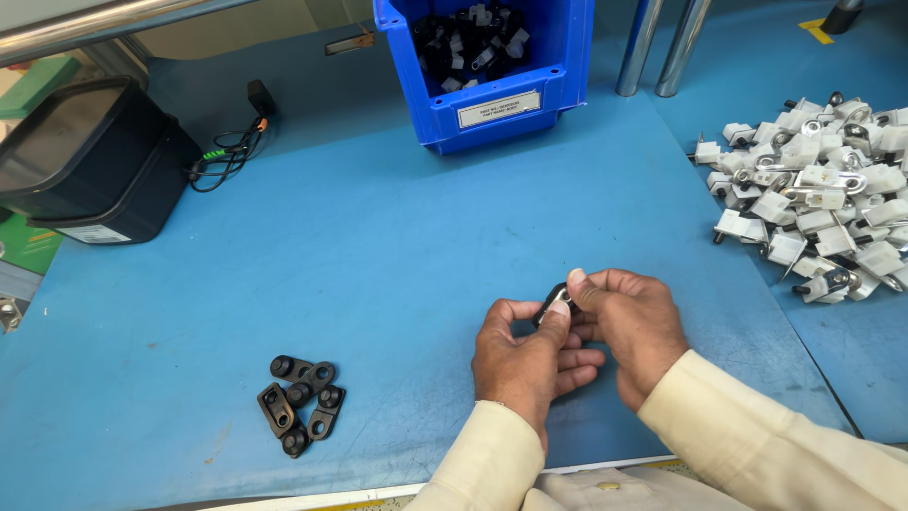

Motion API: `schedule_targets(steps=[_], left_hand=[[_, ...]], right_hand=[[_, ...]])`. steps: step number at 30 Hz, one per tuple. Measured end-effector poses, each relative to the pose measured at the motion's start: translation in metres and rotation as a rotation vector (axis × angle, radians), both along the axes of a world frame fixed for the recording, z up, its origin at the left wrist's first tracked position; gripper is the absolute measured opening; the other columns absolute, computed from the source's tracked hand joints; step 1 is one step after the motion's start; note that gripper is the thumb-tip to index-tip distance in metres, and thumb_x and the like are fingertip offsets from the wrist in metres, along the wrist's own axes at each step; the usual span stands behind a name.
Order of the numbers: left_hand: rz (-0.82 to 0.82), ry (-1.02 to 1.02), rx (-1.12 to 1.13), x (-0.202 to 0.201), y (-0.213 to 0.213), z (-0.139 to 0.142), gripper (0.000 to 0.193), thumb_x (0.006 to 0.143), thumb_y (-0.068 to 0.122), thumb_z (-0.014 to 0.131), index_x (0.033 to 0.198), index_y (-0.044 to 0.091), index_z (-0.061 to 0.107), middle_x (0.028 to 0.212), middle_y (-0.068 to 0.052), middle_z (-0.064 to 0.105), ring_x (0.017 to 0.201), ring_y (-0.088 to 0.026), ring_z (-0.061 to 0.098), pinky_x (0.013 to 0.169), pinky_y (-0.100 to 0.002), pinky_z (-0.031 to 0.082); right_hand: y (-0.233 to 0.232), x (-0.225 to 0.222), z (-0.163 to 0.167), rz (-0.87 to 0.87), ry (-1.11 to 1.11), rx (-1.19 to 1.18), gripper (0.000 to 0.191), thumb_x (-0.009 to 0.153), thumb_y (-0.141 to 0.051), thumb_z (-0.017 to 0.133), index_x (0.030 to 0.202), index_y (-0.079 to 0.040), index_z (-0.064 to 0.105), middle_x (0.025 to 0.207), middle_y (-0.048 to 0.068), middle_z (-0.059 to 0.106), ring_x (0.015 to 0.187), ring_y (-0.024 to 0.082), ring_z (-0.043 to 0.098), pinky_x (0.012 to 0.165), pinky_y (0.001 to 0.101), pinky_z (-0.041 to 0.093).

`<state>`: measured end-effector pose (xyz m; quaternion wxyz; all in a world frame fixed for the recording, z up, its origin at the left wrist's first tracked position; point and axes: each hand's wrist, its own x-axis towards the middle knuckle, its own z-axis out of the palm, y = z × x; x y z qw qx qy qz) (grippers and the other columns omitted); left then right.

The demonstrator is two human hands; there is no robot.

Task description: The person repeatedly picks a black plastic housing and a white electrical component, aligns them, and presses them together to form an assembled unit. The person places the assembled units into a blue bin. The person then picks up a plastic bag containing black components.

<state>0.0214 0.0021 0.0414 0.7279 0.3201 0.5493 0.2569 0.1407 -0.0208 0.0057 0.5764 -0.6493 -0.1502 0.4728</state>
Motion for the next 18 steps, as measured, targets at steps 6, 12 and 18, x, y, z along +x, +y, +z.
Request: schedule_targets(steps=[6,12,18], left_hand=[[0.054,-0.161,-0.093,-0.001,0.002,-0.002,0.026,0.094,0.022,0.064,0.109,0.003,0.054,0.092,-0.017,0.073,0.080,-0.024,0.076,0.071,-0.035,0.066],[0.013,-0.224,-0.148,-0.001,0.001,-0.002,0.029,0.095,0.027,0.065,0.108,0.004,0.053,0.096,-0.017,0.075,0.084,-0.023,0.077,0.073,-0.033,0.066],[0.047,-0.030,-0.048,0.009,-0.003,0.008,0.028,0.095,0.027,0.069,0.108,0.007,0.053,0.090,-0.016,0.072,0.076,-0.023,0.073,0.068,-0.035,0.064]], right_hand=[[0.002,0.003,0.009,-0.037,0.127,-0.107,0.034,0.098,-0.035,0.059,0.086,-0.003,0.066,0.076,0.008,0.068,0.067,0.018,0.063,0.063,0.0327,0.053],[-0.007,0.005,0.009,0.044,0.103,-0.072,0.035,0.095,-0.034,0.069,0.084,-0.002,0.064,0.073,0.010,0.068,0.062,0.016,0.061,0.057,0.0293,0.052],[0.001,-0.002,-0.002,-0.065,0.117,-0.082,0.032,0.095,-0.029,0.069,0.079,-0.003,0.062,0.068,0.008,0.061,0.054,0.018,0.053,0.047,0.0320,0.045]])
